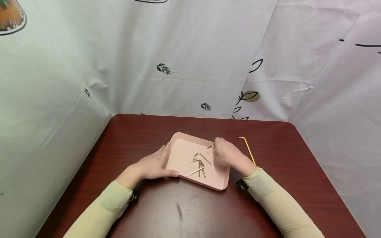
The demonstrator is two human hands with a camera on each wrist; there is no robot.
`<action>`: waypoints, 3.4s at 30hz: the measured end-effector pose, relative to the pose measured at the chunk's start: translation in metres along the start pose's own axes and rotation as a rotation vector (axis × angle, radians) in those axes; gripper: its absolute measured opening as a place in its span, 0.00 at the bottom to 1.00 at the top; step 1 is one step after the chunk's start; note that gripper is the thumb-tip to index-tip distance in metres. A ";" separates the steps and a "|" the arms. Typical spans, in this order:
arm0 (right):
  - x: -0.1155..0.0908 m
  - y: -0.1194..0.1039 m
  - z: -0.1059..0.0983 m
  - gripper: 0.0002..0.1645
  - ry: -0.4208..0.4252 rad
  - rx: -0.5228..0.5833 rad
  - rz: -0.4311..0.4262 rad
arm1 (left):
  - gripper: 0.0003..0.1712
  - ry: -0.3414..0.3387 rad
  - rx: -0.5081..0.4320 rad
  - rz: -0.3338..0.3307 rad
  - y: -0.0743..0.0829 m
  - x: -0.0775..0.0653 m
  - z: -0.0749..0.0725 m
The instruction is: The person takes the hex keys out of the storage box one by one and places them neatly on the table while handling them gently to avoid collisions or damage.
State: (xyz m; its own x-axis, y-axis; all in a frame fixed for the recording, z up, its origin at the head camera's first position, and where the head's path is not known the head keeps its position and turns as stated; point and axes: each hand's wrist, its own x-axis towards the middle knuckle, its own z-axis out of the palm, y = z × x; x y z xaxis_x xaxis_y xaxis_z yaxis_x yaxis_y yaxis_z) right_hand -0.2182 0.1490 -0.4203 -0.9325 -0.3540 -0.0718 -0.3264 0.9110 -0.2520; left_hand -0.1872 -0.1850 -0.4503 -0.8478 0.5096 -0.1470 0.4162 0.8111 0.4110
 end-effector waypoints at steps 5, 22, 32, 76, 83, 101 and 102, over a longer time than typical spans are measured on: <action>-0.001 0.003 -0.003 0.07 0.000 0.005 0.001 | 0.80 -0.002 0.004 -0.002 -0.001 0.001 0.001; -0.001 0.014 -0.006 0.11 0.048 0.059 0.038 | 0.80 -0.008 -0.006 -0.010 0.000 -0.001 0.001; -0.003 0.018 -0.008 0.06 0.041 0.064 0.055 | 0.80 -0.008 0.000 0.006 -0.001 0.001 0.001; -0.010 0.055 -0.018 0.08 0.063 0.087 0.096 | 0.80 0.002 0.003 0.004 0.000 0.000 0.002; -0.011 0.064 -0.020 0.09 0.064 0.092 0.101 | 0.81 0.005 0.013 0.006 0.000 0.000 0.001; -0.011 0.083 -0.021 0.11 0.050 0.105 0.131 | 0.80 -0.001 0.005 -0.003 0.000 0.000 0.001; -0.012 0.084 -0.021 0.11 0.047 0.105 0.131 | 0.80 -0.002 0.004 -0.003 0.000 0.000 0.002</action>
State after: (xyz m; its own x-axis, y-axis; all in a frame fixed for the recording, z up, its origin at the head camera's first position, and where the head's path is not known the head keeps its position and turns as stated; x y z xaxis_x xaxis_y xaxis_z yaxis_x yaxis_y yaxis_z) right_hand -0.2379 0.2339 -0.4200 -0.9731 -0.2208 -0.0664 -0.1855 0.9208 -0.3431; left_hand -0.1868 -0.1848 -0.4518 -0.8484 0.5077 -0.1498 0.4150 0.8136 0.4071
